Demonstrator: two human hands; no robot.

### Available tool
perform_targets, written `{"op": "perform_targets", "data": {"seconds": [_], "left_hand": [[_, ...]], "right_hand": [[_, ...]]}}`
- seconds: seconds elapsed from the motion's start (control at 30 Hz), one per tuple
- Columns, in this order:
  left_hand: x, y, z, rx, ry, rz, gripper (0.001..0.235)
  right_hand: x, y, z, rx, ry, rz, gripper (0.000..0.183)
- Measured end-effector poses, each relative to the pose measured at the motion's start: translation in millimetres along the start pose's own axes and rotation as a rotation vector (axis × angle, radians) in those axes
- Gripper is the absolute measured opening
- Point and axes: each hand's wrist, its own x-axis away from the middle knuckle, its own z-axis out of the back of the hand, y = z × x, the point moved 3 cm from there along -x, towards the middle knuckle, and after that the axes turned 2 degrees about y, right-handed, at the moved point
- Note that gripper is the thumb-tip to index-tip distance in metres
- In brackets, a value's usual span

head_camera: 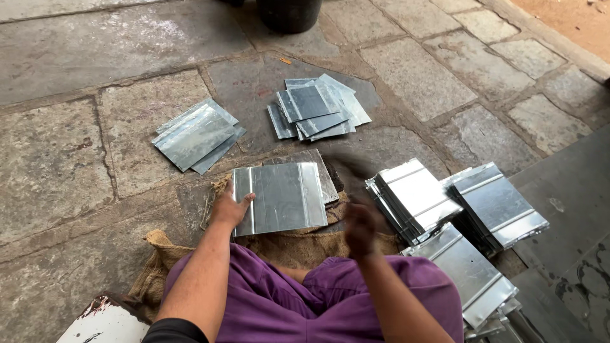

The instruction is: The person sits on the ground and uses a hammer to repeatedly strike a metal sheet placed on a sack. They hold the sheet with one hand and strike it with the other, occasionally adjusting its position. Finished sheets are stacked nearby.

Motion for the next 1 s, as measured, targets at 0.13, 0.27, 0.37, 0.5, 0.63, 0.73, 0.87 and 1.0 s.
{"op": "perform_targets", "data": {"seconds": [0.13, 0.27, 0.37, 0.5, 0.63, 0.73, 0.87, 1.0], "left_hand": [[7.0, 8.2, 9.0, 0.034, 0.0, -0.015, 0.107], [9.3, 7.9, 10.6, 0.021, 0.0, -0.004, 0.105], [12.7, 9.3, 10.9, 0.022, 0.034, -0.037, 0.103], [8.6, 10.8, 11.8, 0.015, -0.034, 0.036, 0.105], [11.8, 4.1, 7.0, 0.025, 0.032, -0.006, 0.104], [3.4, 3.3, 9.5, 0.004, 0.1, -0.083, 0.106], [1.8, -6.5, -2.5, 0.001, 0.103, -0.088, 0.105], [0.4, 0.9, 3.3, -0.02, 0.037, -0.032, 0.106]], "right_hand": [[13.5, 26.3, -16.3, 0.474, -0.415, -0.881, 0.025], [-23.0, -18.3, 4.2, 0.09, -0.098, -0.378, 0.022], [-33.2, -31.3, 26.4, -0.088, 0.073, -0.16, 0.027], [-4.6, 0.2, 14.3, -0.151, 0.137, -0.15, 0.026], [31.8, 31.7, -14.3, 0.33, -0.21, -0.473, 0.026], [13.1, 34.3, -10.6, 0.326, -0.14, -0.617, 0.025], [-14.9, 14.2, 18.1, -0.056, 0.093, -0.486, 0.027], [-15.1, 3.2, 18.5, -0.159, 0.186, -0.011, 0.031]]}}
